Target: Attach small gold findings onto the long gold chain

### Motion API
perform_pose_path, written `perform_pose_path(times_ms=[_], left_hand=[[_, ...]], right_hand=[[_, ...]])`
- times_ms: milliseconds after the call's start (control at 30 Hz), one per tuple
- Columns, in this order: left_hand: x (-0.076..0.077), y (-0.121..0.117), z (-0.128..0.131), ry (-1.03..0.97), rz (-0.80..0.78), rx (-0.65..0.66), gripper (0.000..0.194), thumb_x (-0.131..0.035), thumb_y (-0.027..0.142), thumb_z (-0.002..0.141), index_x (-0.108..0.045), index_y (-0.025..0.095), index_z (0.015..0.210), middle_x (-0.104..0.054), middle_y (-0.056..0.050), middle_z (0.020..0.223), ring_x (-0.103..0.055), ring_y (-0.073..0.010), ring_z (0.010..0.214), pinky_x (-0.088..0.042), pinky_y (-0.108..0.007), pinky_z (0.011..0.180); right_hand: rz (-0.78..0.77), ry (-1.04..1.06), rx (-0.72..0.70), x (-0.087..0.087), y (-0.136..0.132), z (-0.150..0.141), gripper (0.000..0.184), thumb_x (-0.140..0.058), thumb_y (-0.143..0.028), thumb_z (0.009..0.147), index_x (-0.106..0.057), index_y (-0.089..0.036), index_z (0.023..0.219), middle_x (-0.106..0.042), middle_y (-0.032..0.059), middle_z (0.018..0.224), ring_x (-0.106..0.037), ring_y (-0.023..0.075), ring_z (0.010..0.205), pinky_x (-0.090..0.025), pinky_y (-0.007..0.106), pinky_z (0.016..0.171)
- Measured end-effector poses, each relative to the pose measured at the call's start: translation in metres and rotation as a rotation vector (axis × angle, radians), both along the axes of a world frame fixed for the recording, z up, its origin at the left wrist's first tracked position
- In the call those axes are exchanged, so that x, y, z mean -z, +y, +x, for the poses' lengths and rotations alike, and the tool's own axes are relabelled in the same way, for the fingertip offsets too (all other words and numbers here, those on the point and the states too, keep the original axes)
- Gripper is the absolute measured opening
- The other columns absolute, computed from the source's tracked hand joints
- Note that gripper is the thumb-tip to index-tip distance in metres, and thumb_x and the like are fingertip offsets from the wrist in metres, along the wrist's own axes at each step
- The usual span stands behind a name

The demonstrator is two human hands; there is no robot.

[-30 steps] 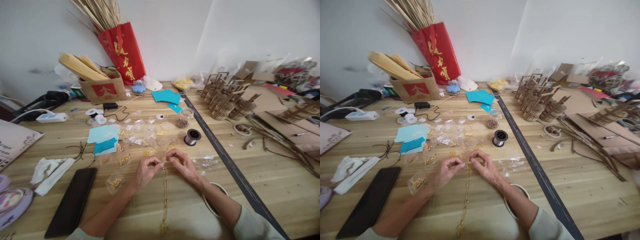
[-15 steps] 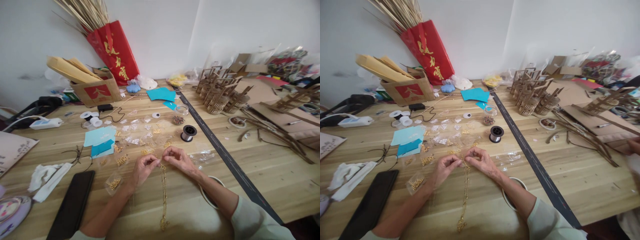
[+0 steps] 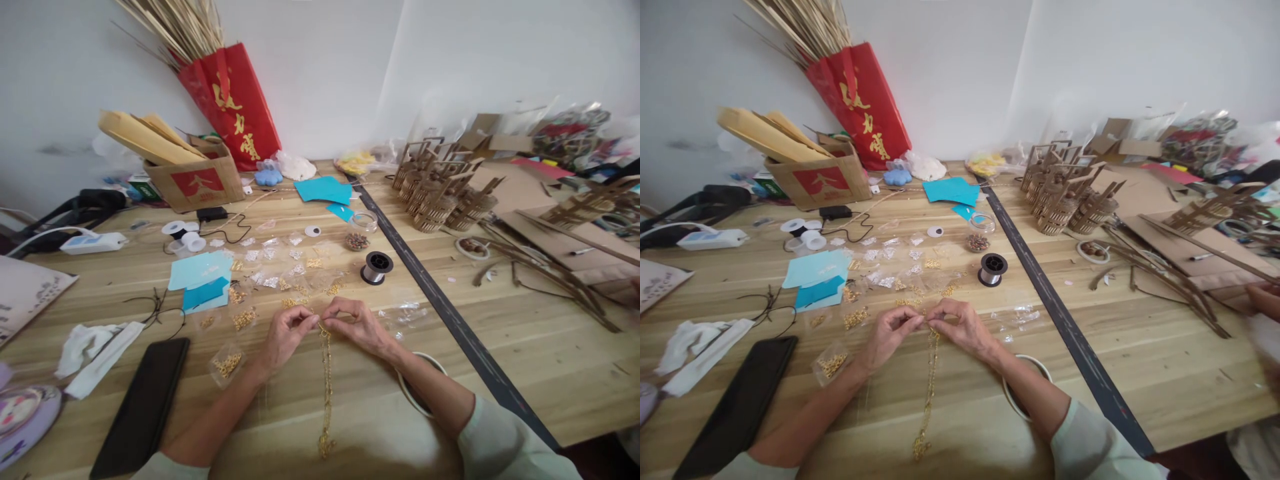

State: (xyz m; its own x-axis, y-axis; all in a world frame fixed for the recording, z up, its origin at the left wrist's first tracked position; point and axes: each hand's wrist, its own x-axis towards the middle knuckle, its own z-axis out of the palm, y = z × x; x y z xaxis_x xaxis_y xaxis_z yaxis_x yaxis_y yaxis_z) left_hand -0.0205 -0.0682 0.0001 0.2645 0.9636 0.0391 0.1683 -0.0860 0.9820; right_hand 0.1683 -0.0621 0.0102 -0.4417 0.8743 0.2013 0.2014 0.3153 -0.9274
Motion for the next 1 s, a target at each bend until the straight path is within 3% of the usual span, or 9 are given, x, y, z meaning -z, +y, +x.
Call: perform_pose_path(times_ms=[233,400,733,1000], left_hand=[[0.004,0.002,-0.002,0.058,0.035,0.016,0.025,-0.057,0.035,0.081,-0.065,0.013,0.074,-0.065,-0.004,0.07,-0.058,-0.0144,0.068,-0.046,-0.024,0.065],[0.003,0.007,-0.007,0.183,0.148,-0.051,0.018,-0.058,0.031,0.082,-0.067,0.015,0.079,-0.067,-0.005,0.078,-0.06,-0.016,0.075,-0.047,-0.025,0.072],[-0.001,0.013,-0.009,0.276,0.163,-0.096,0.017,-0.058,0.029,0.08,-0.069,0.016,0.076,-0.07,-0.004,0.074,-0.063,-0.0168,0.071,-0.048,-0.025,0.068],[-0.002,0.018,-0.007,0.514,0.272,-0.025,0.012,-0.058,0.021,0.079,-0.07,0.018,0.078,-0.07,-0.006,0.08,-0.062,-0.0192,0.075,-0.047,-0.032,0.074]], right_hand=[[0.091,-0.085,0.045,0.001,0.002,0.001,0.015,-0.055,-0.027,0.087,-0.063,-0.017,0.08,-0.062,0.0031,0.079,-0.057,0.0152,0.075,-0.043,0.027,0.069],[0.008,-0.033,0.123,0.008,0.006,0.005,0.014,-0.054,-0.028,0.086,-0.06,-0.017,0.081,-0.061,0.0028,0.079,-0.056,0.0153,0.077,-0.043,0.027,0.07],[-0.127,-0.011,0.138,0.02,0.013,0.006,0.014,-0.055,-0.028,0.082,-0.06,-0.015,0.078,-0.054,-0.001,0.068,-0.048,0.0118,0.064,-0.036,0.024,0.06],[-0.141,0.024,0.116,0.029,0.019,0.008,0.02,-0.056,-0.033,0.082,-0.061,-0.014,0.075,-0.049,-0.0029,0.062,-0.041,0.0097,0.059,-0.032,0.022,0.054]])
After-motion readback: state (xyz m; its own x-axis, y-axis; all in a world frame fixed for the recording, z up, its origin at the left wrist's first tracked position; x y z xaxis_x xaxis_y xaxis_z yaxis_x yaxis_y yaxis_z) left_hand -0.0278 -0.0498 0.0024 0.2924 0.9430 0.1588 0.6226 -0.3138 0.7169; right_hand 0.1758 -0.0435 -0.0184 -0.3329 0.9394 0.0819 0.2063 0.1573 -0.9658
